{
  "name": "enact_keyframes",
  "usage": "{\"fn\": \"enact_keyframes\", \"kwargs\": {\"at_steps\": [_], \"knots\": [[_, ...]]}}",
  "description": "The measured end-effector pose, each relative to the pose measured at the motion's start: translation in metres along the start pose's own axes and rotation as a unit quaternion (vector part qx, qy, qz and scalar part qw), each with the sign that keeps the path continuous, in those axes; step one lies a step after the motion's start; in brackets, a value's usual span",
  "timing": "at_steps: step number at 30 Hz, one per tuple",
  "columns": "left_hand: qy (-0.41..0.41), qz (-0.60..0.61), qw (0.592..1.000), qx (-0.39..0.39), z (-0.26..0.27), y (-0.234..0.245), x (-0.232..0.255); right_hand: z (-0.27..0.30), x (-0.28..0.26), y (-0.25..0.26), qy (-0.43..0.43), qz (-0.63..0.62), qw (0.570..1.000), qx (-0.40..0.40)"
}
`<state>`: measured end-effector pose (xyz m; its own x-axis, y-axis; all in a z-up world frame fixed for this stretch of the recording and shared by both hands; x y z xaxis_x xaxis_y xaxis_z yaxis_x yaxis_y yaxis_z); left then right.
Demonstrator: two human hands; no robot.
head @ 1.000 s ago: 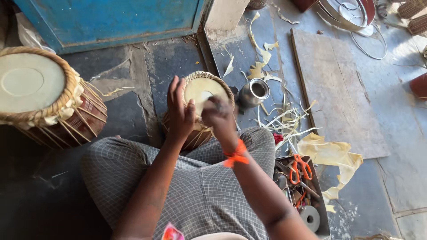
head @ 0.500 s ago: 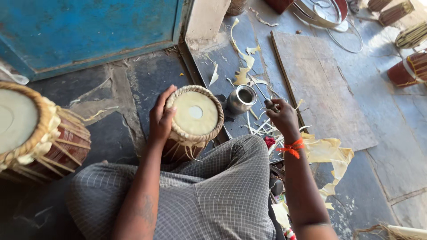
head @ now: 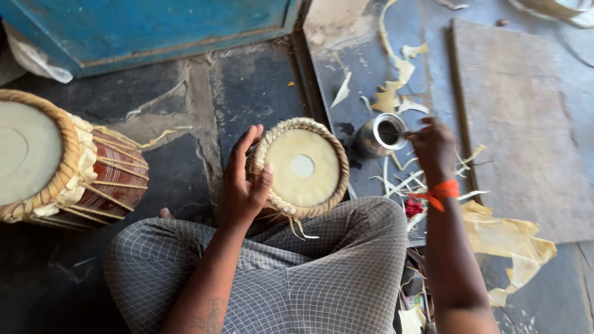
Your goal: The person sits on the floor and repairs a traditional drum by weaving a rope around its rim. They use a metal hook tool to pull the rope through the existing weave and a wooden mallet to tighten the tension. The person works methodically around the drum's circumference.
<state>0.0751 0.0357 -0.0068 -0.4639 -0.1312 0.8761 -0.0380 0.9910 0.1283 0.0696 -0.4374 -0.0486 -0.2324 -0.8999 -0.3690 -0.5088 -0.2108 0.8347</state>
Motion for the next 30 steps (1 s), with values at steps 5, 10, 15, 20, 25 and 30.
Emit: {"fn": "enact_keyframes", "kwargs": {"at_steps": [5, 10, 15, 20, 25, 30], "knots": [[-0.055, -0.062, 0.997, -0.002, -0.006, 0.005, 0.006, -0.005, -0.069, 0.102, 0.143, -0.071, 0.970, 0.181], [-0.224, -0.099, 0.969, -0.011, -0.004, -0.007, 0.024, -0.004, -0.162, 0.154, 0.212, -0.366, 0.903, 0.069], [-0.238, -0.097, 0.964, -0.068, 0.006, -0.024, 0.029, 0.002, -0.244, 0.114, 0.148, -0.775, 0.565, -0.241], [-0.246, -0.105, 0.963, -0.045, 0.013, -0.025, 0.034, 0.002, -0.283, 0.079, 0.098, -0.857, 0.359, -0.356], [-0.244, -0.099, 0.964, -0.039, 0.014, -0.026, 0.032, -0.002, -0.299, 0.069, 0.091, -0.871, 0.293, -0.385], [-0.252, -0.091, 0.963, -0.032, 0.015, -0.025, 0.033, 0.004, -0.306, 0.056, 0.088, -0.862, 0.273, -0.417]]}}
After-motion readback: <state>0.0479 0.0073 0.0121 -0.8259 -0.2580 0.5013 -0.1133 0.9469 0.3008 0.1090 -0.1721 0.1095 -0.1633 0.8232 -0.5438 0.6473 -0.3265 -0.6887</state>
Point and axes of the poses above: each hand's wrist, its own z-axis away from the middle knuckle, its own y-axis out of the back of the hand, x = y × z, the point moved 7 cm from there along -z, towards the middle knuckle, and after that the axes turned 6 degrees about x, right-handed, at the moved point
